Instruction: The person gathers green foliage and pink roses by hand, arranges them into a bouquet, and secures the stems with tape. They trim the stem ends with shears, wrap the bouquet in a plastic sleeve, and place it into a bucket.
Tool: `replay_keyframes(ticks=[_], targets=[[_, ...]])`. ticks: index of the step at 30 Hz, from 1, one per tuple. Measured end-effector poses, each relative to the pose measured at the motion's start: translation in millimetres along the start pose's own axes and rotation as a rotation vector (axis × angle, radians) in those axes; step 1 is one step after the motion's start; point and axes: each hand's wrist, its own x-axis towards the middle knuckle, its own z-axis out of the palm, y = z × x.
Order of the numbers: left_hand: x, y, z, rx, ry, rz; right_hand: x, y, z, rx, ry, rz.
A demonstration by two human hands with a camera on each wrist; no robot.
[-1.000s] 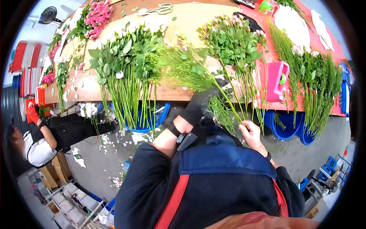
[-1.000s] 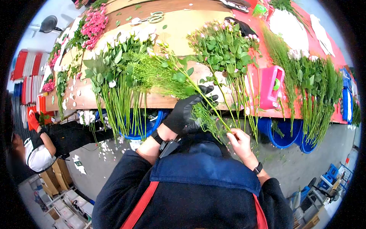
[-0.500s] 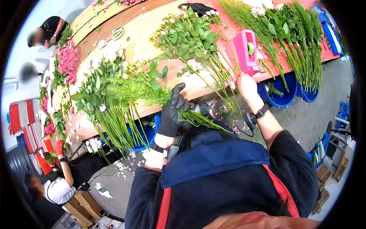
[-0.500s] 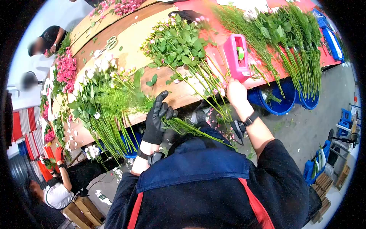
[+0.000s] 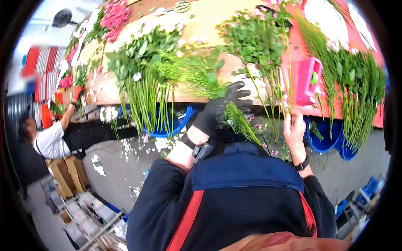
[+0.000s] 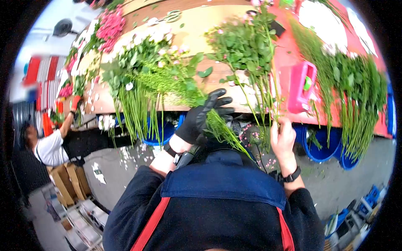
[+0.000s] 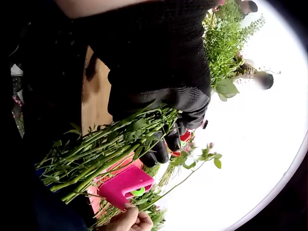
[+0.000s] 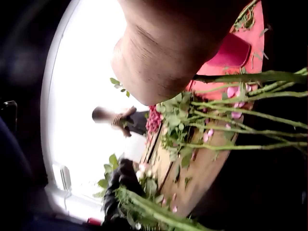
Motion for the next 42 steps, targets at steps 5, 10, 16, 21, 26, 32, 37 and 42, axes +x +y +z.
replay_keyframes(ticks=[5, 10, 16, 21, 26, 32, 37, 42], targets=[[-20, 4, -3, 0.088, -0.122, 0.116, -24, -34, 34, 0.100, -0.356, -0.290], [-62, 14, -28, 0.012, 0.031, 0.076, -19, -73, 64, 0.123, -0.571, -0.419], [-146, 21, -110, -0.094, 0.060, 0.309, -1, -106, 140, 0.521, -0.943, -0.331], [-216, 54, -149, -0.038, 0.255, 0.451, 53, -178, 279, 0.146, -0.620, -0.168], [-266, 79, -190, 0.116, 0.409, 0.541, 84, -284, 377, -0.098, -0.574, 0.143], [-314, 85, -255, 0.053, 0.193, 0.572, 51, -317, 413, -0.203, -0.105, -0.101], [-337, 88, -276, 0.000, 0.181, 0.558, 47, -323, 438, -0.362, -0.506, 0.209], [-345, 92, -275, -0.038, 0.302, 0.491, 43, -363, 448, -0.174, -0.155, 0.408]])
